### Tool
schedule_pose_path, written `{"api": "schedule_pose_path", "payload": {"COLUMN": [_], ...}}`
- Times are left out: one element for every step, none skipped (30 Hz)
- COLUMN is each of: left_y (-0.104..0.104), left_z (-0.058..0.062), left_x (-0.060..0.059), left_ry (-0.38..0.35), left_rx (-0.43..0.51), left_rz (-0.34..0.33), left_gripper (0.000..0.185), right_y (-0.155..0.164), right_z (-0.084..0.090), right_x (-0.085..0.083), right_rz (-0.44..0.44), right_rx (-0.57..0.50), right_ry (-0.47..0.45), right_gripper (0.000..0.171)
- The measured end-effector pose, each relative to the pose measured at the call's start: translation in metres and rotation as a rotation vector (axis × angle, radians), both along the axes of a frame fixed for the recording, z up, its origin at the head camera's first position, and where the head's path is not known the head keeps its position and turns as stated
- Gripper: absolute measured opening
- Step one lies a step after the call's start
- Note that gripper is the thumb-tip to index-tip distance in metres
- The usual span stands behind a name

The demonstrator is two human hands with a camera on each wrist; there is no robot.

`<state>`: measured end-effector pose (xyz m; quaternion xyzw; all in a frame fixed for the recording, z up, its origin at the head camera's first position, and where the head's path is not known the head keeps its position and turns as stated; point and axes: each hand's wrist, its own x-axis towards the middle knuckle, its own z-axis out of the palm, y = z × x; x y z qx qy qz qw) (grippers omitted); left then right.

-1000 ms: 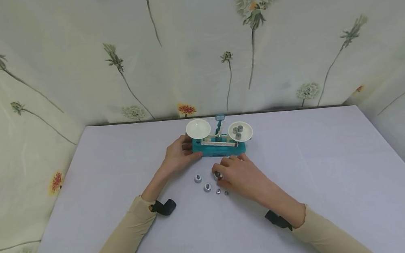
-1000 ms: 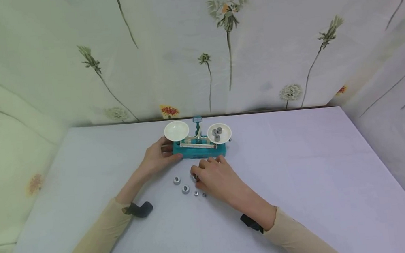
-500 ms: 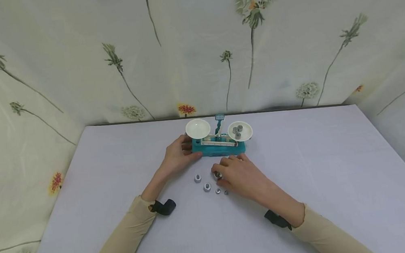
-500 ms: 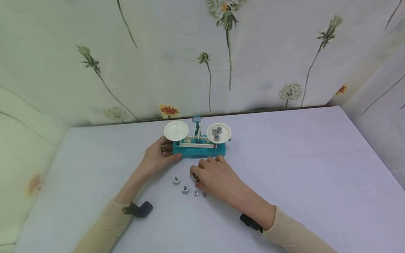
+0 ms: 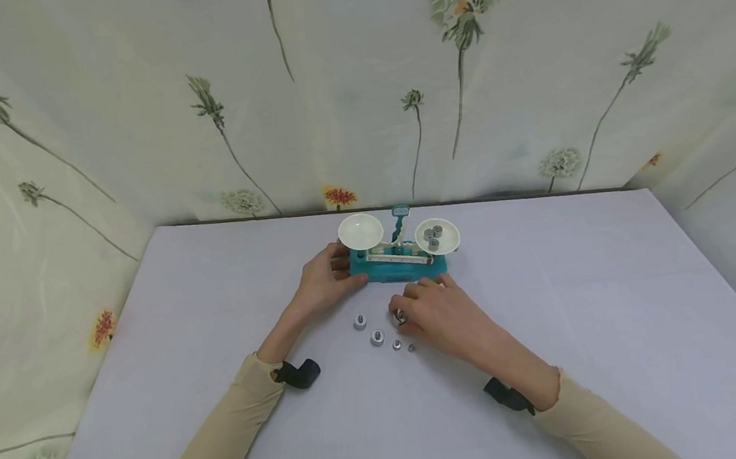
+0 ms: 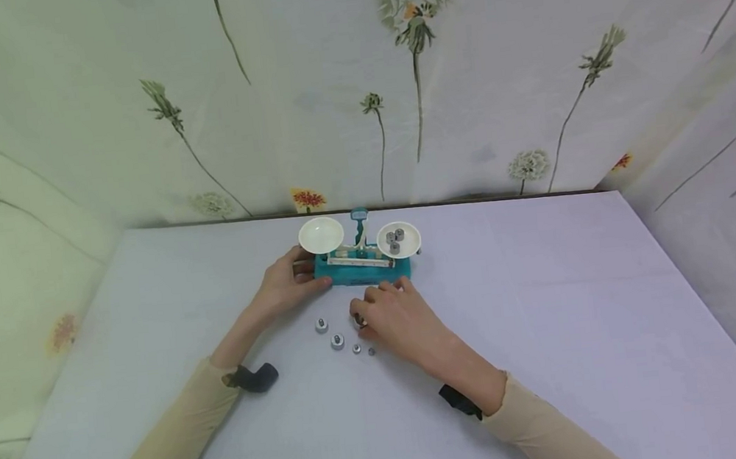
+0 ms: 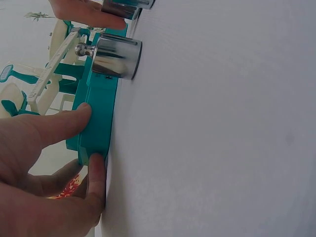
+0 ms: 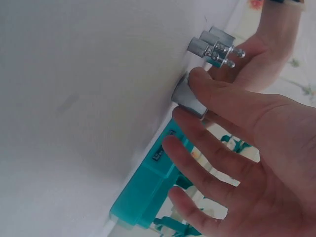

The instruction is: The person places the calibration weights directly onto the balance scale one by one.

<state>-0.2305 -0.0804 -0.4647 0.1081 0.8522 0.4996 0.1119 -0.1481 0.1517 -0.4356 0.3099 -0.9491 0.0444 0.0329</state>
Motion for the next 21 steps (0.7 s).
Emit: {"api": "schedule_pose_path", "payload": {"left_y": [0.0,0.0,0.0,0.0,0.0,0.0,0.0,0.0,0.0,0.0,-0.001,0.0,0.0,0.0,0.0,0.0,0.0,0.0,-0.001,-0.001,0.0], "left_z": [0.0,0.0,0.0,0.0,-0.001,-0.001,-0.001,0.0,0.0,0.001,0.001,0.002,0.002,0.003,0.003,0.003,0.003,0.004,0.003,0.004,0.003], "left_x": [0.0,-0.001,-0.001,-0.001,-0.002,-0.002,-0.002,-0.002,-0.002,-0.002,-0.002,-0.002,-0.002,-0.002,-0.002,-0.002,-0.001,-0.001,-0.001,0.0,0.0], "left_ry": [-0.002,-0.002,-0.002,-0.003,-0.002,-0.003,-0.003,-0.002,-0.001,-0.001,-0.002,-0.005,-0.007,-0.008,-0.011,-0.012,-0.013,-0.014,-0.013,-0.016,-0.02], "left_rx": [0.002,0.004,0.004,0.007,0.008,0.01,0.01,0.01,0.01,0.011,0.011,0.012,0.012,0.013,0.014,0.014,0.015,0.014,0.013,0.015,0.017], "left_rz": [0.0,0.0,-0.001,-0.002,-0.003,-0.003,-0.003,-0.003,-0.002,-0.002,-0.001,-0.001,-0.001,-0.001,-0.001,-0.001,0.0,0.001,0.002,0.003,0.005], "left_gripper": [0.067,0.066,0.066,0.066,0.066,0.066,0.066,0.066,0.066,0.066,0.067,0.067,0.067,0.067,0.067,0.067,0.067,0.067,0.067,0.067,0.067], "right_y": [0.001,0.001,0.002,0.003,0.003,0.003,0.004,0.004,0.005,0.005,0.006,0.006,0.007,0.007,0.008,0.008,0.009,0.009,0.01,0.01,0.01], "right_z": [0.0,0.001,0.001,0.002,0.003,0.004,0.005,0.006,0.007,0.008,0.009,0.01,0.01,0.011,0.012,0.013,0.014,0.015,0.016,0.017,0.018], "right_x": [0.0,0.0,0.0,0.0,0.001,0.001,0.001,0.001,0.001,0.001,0.001,0.001,0.001,0.001,0.001,0.002,0.002,0.002,0.002,0.002,0.003], "right_rz": [-0.001,-0.004,-0.007,-0.01,-0.014,-0.017,-0.02,-0.021,-0.021,-0.021,-0.021,-0.02,-0.02,-0.019,-0.021,-0.022,-0.024,-0.027,-0.029,-0.031,-0.034], "right_rx": [0.001,0.005,0.007,0.009,0.012,0.013,0.013,0.011,0.009,0.007,0.006,0.005,0.005,0.007,0.009,0.011,0.013,0.015,0.016,0.016,0.016], "right_ry": [0.004,0.009,0.01,0.01,0.009,0.01,0.012,0.016,0.021,0.027,0.034,0.043,0.049,0.056,0.062,0.07,0.076,0.081,0.085,0.089,0.092], "right_gripper": [0.026,0.027,0.027,0.027,0.028,0.028,0.028,0.028,0.028,0.028,0.028,0.028,0.028,0.029,0.029,0.029,0.029,0.029,0.029,0.03,0.03]}}
